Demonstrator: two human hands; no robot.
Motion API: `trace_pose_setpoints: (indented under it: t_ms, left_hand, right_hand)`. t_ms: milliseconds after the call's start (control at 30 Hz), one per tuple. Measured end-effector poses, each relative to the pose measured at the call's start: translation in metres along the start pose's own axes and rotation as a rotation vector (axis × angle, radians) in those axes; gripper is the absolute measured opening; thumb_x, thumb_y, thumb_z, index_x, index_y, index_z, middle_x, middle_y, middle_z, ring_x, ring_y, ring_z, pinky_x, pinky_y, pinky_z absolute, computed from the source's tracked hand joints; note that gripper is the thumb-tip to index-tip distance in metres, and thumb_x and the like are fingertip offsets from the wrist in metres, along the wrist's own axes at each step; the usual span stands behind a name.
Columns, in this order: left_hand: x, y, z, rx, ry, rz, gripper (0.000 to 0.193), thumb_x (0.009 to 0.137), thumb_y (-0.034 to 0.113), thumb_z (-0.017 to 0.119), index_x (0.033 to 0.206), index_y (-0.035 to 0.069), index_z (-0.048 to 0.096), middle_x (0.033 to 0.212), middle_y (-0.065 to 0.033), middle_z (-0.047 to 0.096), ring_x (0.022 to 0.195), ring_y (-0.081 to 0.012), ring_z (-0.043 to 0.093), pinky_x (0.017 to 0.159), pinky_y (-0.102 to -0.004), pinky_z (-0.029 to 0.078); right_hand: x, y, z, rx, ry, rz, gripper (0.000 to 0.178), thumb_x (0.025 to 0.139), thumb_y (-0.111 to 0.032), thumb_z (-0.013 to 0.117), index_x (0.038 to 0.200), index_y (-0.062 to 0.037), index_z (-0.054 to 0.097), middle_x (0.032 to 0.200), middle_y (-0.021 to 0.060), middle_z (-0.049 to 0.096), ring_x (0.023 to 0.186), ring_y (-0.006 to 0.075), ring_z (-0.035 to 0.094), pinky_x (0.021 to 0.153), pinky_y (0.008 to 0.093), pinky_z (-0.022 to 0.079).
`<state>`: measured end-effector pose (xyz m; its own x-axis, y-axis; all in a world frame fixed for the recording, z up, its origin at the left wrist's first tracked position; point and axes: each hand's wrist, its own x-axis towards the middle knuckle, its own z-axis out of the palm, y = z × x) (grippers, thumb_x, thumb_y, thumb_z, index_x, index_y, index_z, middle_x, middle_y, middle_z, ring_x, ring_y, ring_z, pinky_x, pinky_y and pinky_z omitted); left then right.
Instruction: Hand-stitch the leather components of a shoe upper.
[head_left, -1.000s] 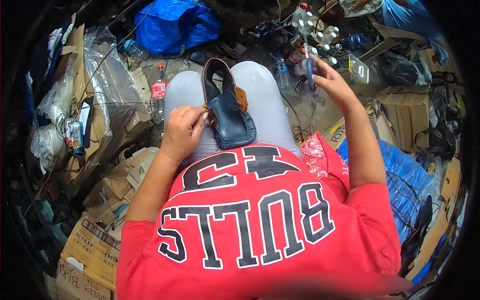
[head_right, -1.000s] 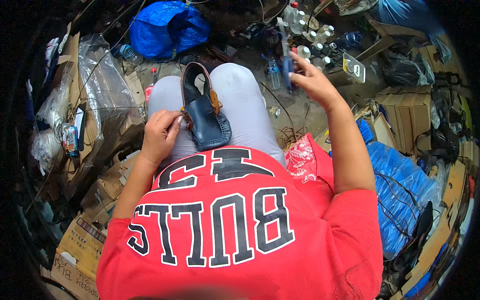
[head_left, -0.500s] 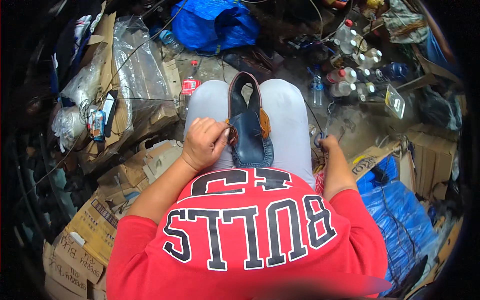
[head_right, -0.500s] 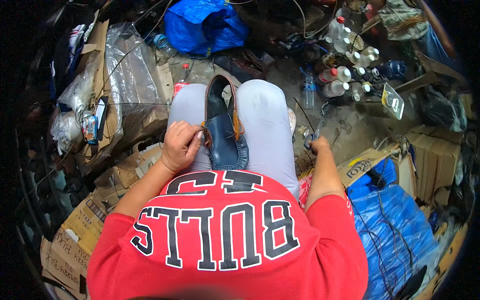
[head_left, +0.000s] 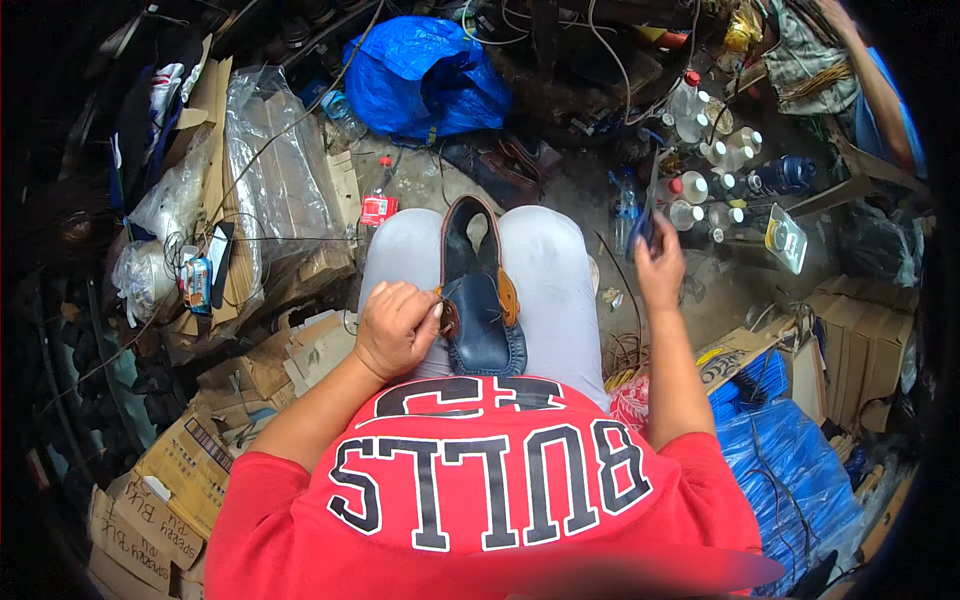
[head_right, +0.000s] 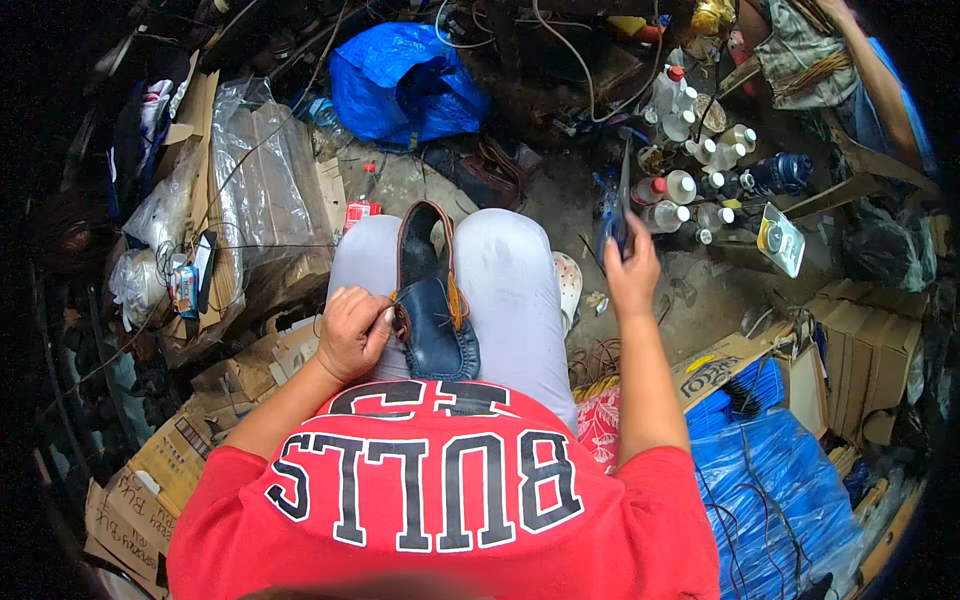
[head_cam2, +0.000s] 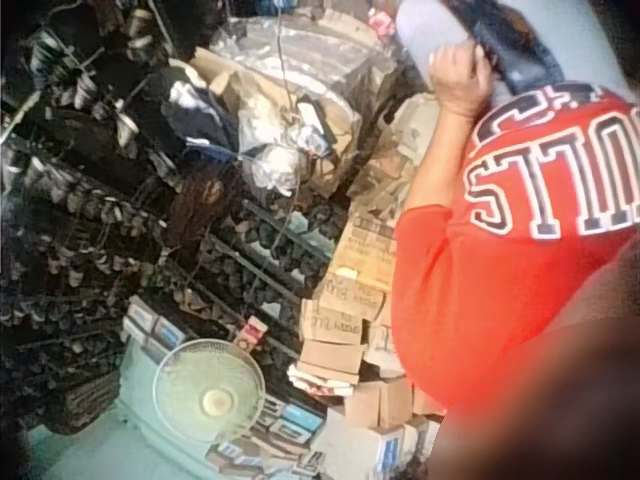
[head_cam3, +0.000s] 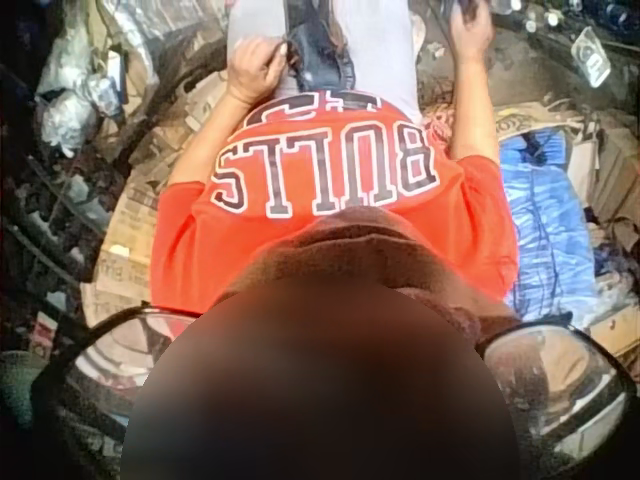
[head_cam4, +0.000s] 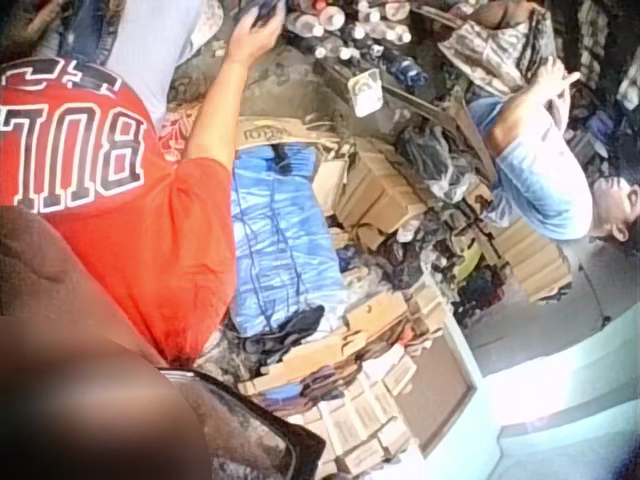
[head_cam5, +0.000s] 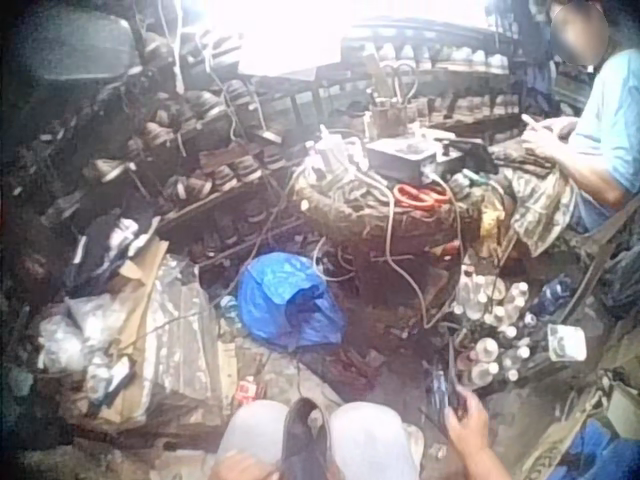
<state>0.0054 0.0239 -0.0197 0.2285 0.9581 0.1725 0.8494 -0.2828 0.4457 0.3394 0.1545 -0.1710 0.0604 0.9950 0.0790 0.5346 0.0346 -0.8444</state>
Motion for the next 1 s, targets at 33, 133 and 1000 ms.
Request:
trace_pose_setpoints:
  t_ms: [33, 133, 1000]
  left_hand:
    - [0.001, -0.001, 0.000, -0.008, 0.001, 0.009, 0.009, 0.073, 0.010, 0.061, 0.079, 0.004, 0.056, 0.065, -0.0091, 0.047, 0.061, -0.0270, 0.048, 0.058, -0.0372, 0.034]
    - [0.002, -0.001, 0.000, -0.006, -0.007, 0.002, 0.009, 0.073, 0.010, 0.061, 0.079, 0.004, 0.057, 0.065, -0.0092, 0.048, 0.061, -0.0269, 0.048, 0.058, -0.0372, 0.035]
    - [0.018, 0.005, -0.044, -1.099, 0.076, -0.475, 0.021, 0.092, 0.018, 0.052, 0.093, -0.001, 0.060, 0.072, -0.0034, 0.057, 0.067, -0.0119, 0.055, 0.067, -0.0255, 0.044]
  right_hand:
    - [0.021, -0.021, -0.004, 0.027, 0.015, -0.039, 0.042, 0.075, -0.007, 0.064, 0.117, -0.0063, 0.055, 0.099, 0.0124, 0.062, 0.083, 0.0200, 0.061, 0.074, 0.0285, 0.048]
    - [0.091, -0.066, -0.006, -0.053, 0.029, -0.266, 0.038, 0.075, -0.013, 0.064, 0.113, -0.0044, 0.057, 0.099, 0.0166, 0.063, 0.086, 0.0289, 0.062, 0.077, 0.0349, 0.048]
    - [0.074, -0.173, -0.004, 0.254, -0.035, -0.434, 0.017, 0.082, -0.006, 0.060, 0.098, -0.0045, 0.067, 0.092, 0.0074, 0.063, 0.086, 0.0174, 0.059, 0.079, 0.0281, 0.046]
